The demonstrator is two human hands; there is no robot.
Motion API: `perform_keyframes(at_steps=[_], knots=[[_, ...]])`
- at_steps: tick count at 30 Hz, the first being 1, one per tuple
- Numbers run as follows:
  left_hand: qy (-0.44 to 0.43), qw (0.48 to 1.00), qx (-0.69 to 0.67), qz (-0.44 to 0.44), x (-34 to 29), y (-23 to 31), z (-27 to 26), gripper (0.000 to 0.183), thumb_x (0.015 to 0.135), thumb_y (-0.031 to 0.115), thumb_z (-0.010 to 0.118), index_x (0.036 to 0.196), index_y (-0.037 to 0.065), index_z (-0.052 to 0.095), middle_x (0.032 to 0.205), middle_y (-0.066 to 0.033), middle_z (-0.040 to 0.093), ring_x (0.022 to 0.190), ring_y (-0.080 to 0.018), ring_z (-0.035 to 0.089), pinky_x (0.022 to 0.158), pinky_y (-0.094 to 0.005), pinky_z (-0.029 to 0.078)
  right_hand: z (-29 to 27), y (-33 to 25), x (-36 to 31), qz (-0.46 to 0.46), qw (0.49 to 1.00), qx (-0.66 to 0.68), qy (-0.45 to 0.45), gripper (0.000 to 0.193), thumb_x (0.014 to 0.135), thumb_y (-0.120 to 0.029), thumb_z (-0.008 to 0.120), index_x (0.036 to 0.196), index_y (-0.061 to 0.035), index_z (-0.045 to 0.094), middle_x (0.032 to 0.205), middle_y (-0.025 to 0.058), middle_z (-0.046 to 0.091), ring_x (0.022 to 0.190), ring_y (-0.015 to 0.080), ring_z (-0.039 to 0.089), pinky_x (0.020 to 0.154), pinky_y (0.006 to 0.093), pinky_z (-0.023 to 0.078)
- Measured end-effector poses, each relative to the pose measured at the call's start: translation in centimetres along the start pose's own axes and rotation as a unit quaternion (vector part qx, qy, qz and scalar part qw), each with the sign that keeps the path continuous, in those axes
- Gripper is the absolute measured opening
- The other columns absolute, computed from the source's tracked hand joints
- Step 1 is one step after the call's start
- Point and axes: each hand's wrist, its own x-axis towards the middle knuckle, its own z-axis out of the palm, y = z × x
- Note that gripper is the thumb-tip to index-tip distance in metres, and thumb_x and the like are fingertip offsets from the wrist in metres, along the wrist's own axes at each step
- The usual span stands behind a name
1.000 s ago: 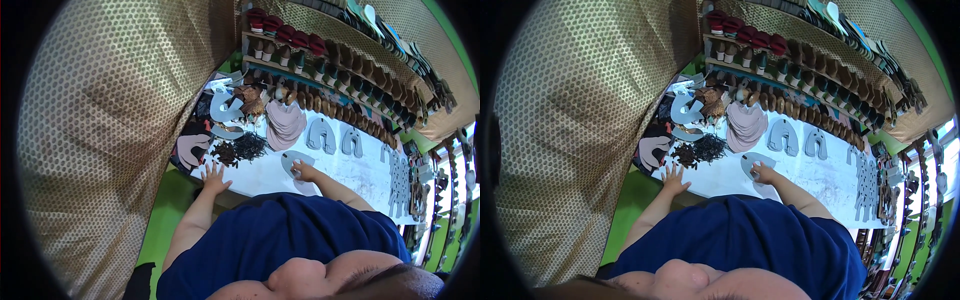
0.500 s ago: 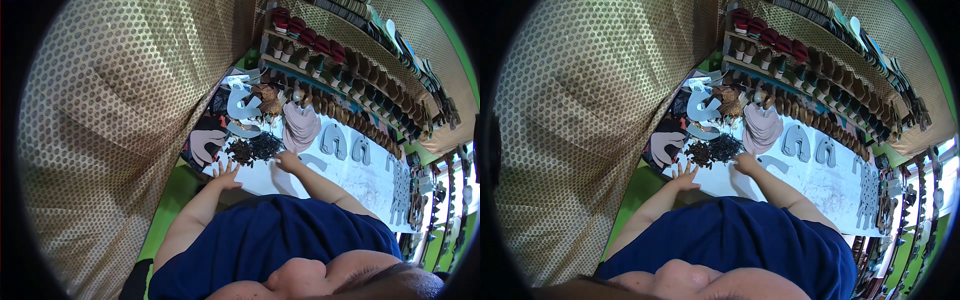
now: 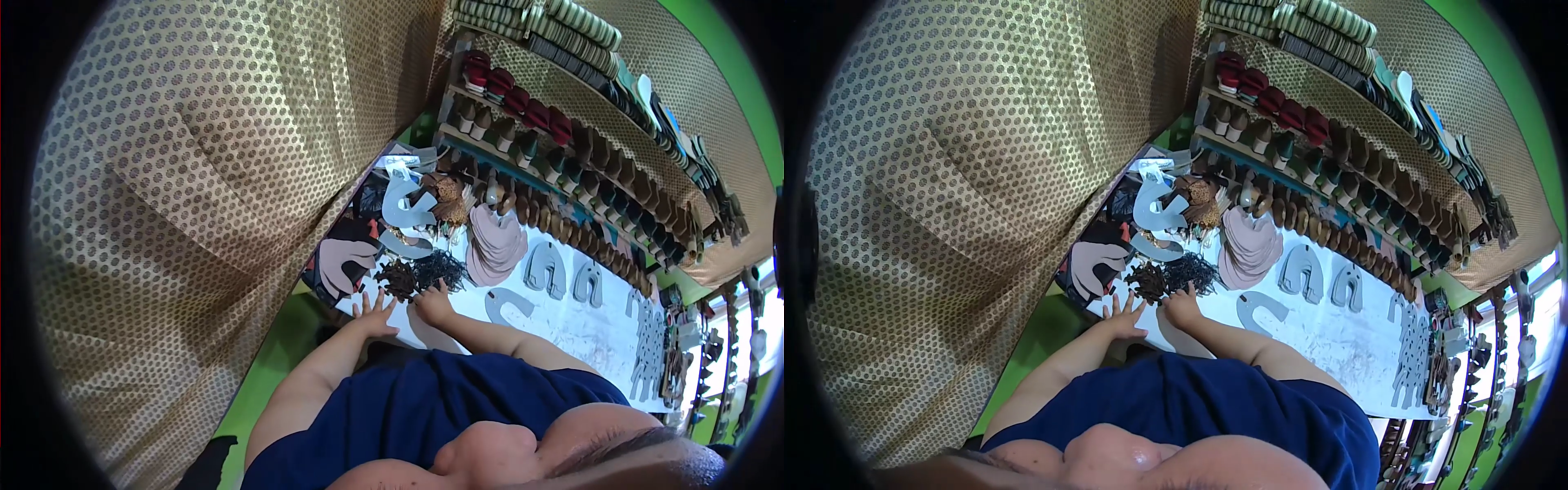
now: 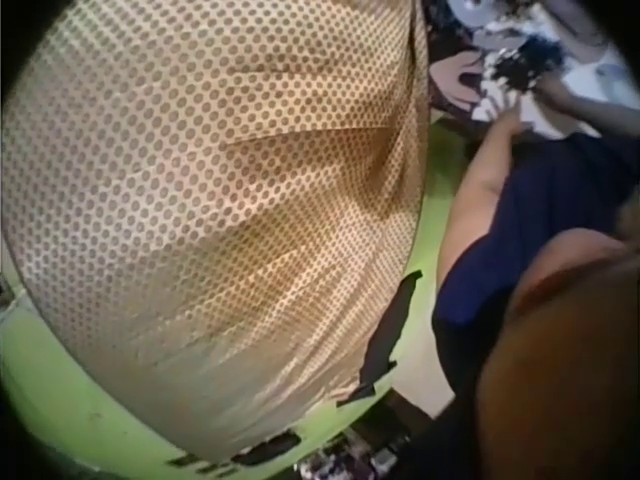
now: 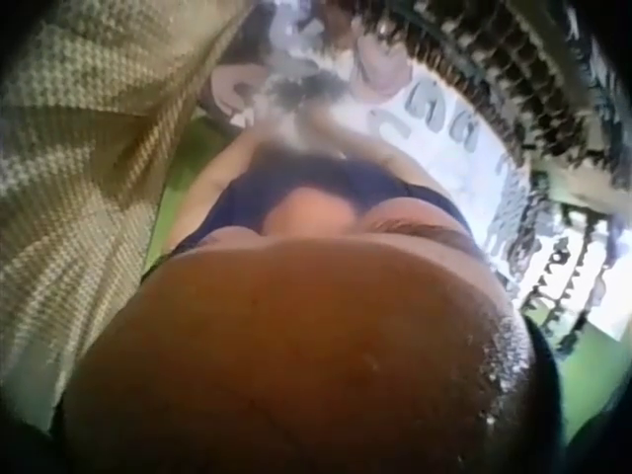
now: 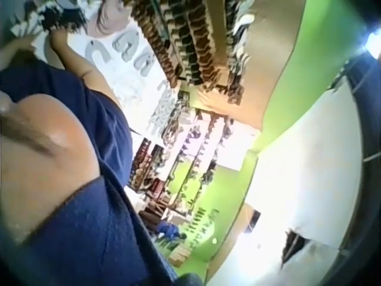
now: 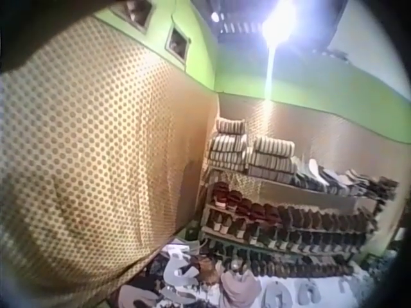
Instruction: Sort and organize shoe upper components on a workbench.
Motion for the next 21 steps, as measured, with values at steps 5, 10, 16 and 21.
perform_keyframes(at_steps=[5, 10, 16, 21], knots=[[0.002, 1.0, -0.007, 0.006, 0.0, -0.1, -0.1, 0.106, 0.075, 0.067, 0.064, 0.156, 0.036, 0.003, 0.162, -0.0103, -0.019, 0.143, -0.051, -0.02, 0.106, -0.0739, -0.002, 0.0, 1.4, -0.7, -0.027, 0.999, -0.024, 0.025, 0.016, 0.085, -0.022, 0.057, 0.09, -0.0141, 0.07, 0.084, 0.0051, 0.067, 0.098, 0.0251, 0.062, 0.11, 0.0626, 0.024], [-0.015, 1.0, -0.005, 0.005, -0.2, 0.0, -0.4, 0.106, 0.076, 0.066, 0.064, 0.156, 0.035, 0.001, 0.161, -0.0111, -0.02, 0.142, -0.051, -0.022, 0.106, -0.0737, -0.002, -0.2, 2.4, -2.0, -0.006, 0.996, 0.042, 0.075, 0.014, 0.084, -0.019, 0.059, 0.09, -0.0156, 0.07, 0.082, 0.0054, 0.067, 0.096, 0.0249, 0.062, 0.109, 0.0635, 0.024], [-0.044, 0.999, 0.007, -0.025, 0.4, 0.5, -0.9, 0.109, 0.076, 0.065, 0.065, 0.156, 0.036, -0.003, 0.161, -0.01, -0.022, 0.142, -0.0507, -0.023, 0.107, -0.0729, -0.002, 0.7, 3.3, -2.0, 0.178, 0.94, 0.277, 0.094, 0.018, 0.081, -0.024, 0.063, 0.093, -0.0125, 0.072, 0.087, 0.0108, 0.071, 0.082, 0.0303, 0.067, 0.08, 0.0411, 0.052], [-0.047, 0.997, 0.031, -0.043, 0.3, 0.8, -1.7, 0.111, 0.075, 0.066, 0.067, 0.155, 0.036, -0.005, 0.161, -0.0085, -0.024, 0.143, -0.049, -0.021, 0.108, -0.0715, 0.0, 0.4, 3.3, -2.1, 0.276, 0.906, 0.321, 0.022, 0.02, 0.081, -0.028, 0.065, 0.093, -0.0149, 0.073, 0.088, 0.0093, 0.072, 0.083, 0.0289, 0.068, 0.074, 0.0407, 0.053]])
